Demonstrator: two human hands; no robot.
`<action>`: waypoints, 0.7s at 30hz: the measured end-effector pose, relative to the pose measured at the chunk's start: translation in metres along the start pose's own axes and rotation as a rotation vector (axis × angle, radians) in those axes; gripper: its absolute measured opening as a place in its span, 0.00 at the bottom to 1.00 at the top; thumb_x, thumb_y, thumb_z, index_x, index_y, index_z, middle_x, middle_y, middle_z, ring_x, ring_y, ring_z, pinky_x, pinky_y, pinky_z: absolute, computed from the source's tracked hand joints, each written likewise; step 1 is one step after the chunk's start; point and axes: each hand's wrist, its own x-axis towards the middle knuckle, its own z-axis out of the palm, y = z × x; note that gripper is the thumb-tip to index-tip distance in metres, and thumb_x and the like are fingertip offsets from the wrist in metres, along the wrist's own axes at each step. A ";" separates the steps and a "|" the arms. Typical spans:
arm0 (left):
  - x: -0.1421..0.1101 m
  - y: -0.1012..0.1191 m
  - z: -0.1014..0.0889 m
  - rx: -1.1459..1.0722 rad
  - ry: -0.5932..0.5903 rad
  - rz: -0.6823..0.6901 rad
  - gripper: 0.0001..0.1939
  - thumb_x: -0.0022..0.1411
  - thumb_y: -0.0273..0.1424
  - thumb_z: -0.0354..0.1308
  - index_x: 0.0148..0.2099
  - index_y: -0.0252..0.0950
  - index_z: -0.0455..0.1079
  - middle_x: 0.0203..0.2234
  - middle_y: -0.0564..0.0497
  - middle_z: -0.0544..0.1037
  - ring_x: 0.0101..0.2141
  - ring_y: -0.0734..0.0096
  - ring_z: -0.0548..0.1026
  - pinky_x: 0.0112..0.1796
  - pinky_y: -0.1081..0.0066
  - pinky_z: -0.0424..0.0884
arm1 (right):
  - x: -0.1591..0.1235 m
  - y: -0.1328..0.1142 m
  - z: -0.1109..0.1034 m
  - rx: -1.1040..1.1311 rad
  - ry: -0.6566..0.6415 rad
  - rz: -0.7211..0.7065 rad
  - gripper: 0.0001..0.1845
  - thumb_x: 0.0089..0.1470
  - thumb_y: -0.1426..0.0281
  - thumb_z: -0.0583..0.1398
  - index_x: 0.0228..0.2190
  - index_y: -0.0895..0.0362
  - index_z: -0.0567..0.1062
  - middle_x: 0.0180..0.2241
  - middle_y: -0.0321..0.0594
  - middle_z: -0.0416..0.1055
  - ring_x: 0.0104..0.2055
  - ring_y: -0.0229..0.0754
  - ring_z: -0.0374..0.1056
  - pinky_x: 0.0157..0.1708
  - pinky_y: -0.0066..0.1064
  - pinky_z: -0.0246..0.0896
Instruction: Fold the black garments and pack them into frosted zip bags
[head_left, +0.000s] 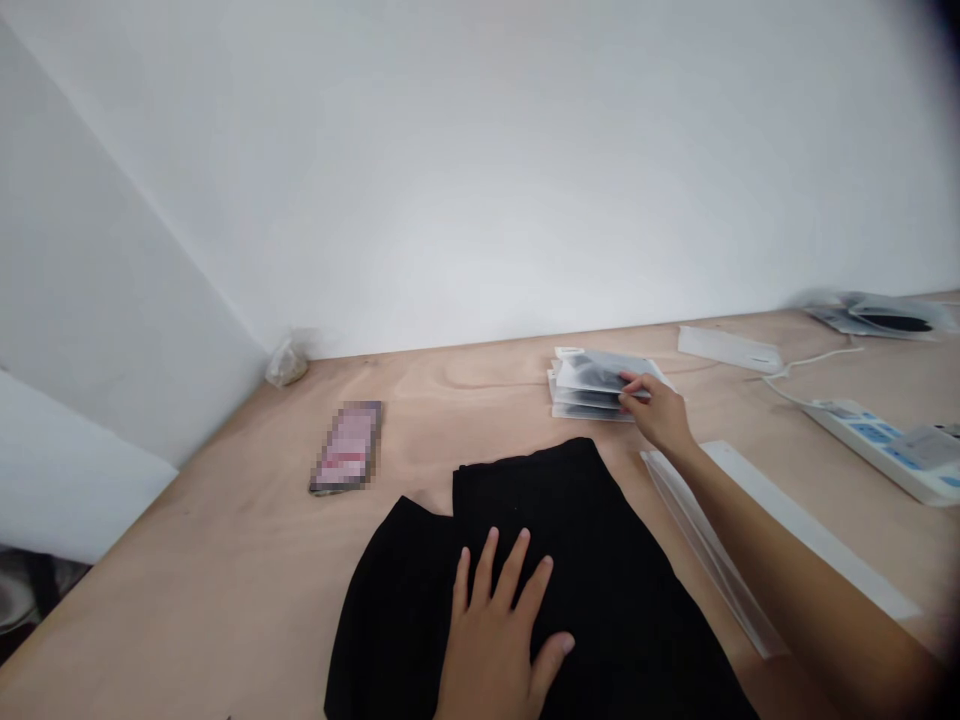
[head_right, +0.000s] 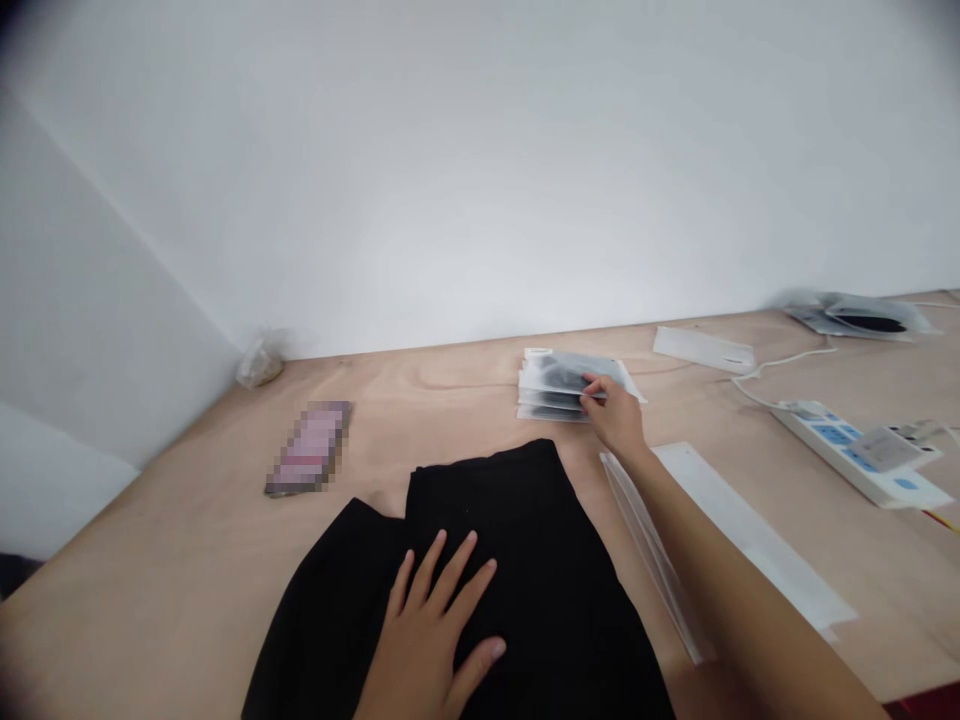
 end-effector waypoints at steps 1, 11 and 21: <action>0.000 0.000 0.000 -0.007 -0.007 -0.005 0.27 0.62 0.44 0.47 0.62 0.47 0.53 0.62 0.50 0.56 0.58 0.46 0.57 0.49 0.40 0.64 | 0.000 0.000 -0.001 -0.012 -0.012 0.000 0.17 0.57 0.64 0.57 0.47 0.58 0.67 0.47 0.43 0.66 0.44 0.44 0.67 0.41 0.42 0.65; -0.014 -0.013 -0.010 0.012 0.070 0.006 0.29 0.63 0.38 0.49 0.64 0.46 0.47 0.60 0.51 0.58 0.58 0.52 0.60 0.48 0.47 0.67 | -0.050 -0.048 -0.021 -0.113 -0.040 -0.117 0.18 0.54 0.69 0.55 0.48 0.52 0.67 0.55 0.44 0.62 0.37 0.44 0.71 0.42 0.45 0.65; -0.060 -0.059 0.001 0.155 0.108 -0.191 0.34 0.57 0.45 0.52 0.64 0.47 0.49 0.59 0.50 0.61 0.56 0.42 0.60 0.42 0.44 0.70 | -0.217 -0.063 -0.020 -0.559 -0.402 -0.448 0.34 0.55 0.54 0.52 0.61 0.46 0.49 0.62 0.45 0.49 0.61 0.59 0.49 0.51 0.59 0.54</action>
